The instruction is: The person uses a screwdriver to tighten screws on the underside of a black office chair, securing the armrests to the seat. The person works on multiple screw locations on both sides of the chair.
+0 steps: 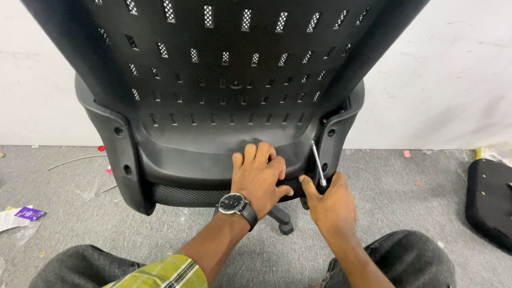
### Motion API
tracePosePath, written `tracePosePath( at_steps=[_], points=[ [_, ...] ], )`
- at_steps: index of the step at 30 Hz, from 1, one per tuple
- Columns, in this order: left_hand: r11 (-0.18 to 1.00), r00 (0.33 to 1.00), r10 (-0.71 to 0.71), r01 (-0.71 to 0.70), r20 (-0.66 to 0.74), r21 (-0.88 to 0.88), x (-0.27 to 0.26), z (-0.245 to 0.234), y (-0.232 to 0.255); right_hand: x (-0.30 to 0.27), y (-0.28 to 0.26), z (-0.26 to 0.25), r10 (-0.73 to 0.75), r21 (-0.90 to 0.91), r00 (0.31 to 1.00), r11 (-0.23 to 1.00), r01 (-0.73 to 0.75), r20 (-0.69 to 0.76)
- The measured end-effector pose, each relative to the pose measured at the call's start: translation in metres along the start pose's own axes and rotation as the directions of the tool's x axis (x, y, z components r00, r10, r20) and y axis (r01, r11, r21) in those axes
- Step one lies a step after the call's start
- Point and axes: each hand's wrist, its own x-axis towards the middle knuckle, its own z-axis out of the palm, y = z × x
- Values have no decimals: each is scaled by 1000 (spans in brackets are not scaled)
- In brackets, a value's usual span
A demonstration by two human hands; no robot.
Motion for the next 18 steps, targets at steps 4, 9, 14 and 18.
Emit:
tracePosePath(
  at_steps=[4,9,14,18],
  points=[
    [998,997,33,-28,-71,63,8,-2,-4,2,2,2,-46,-19,999,999,46,-23],
    [965,968,217,-193,-127,176,8,6,-1,1,4,1,-43,20,998,999,43,-39],
    [938,947,293,-258,-134,230,4,10,1,-1,7,-4,-38,72,999,997,37,21],
    [933,943,302,-262,-139,246,3,9,0,1,7,-6,-61,103,998,993,57,31]
  ],
)
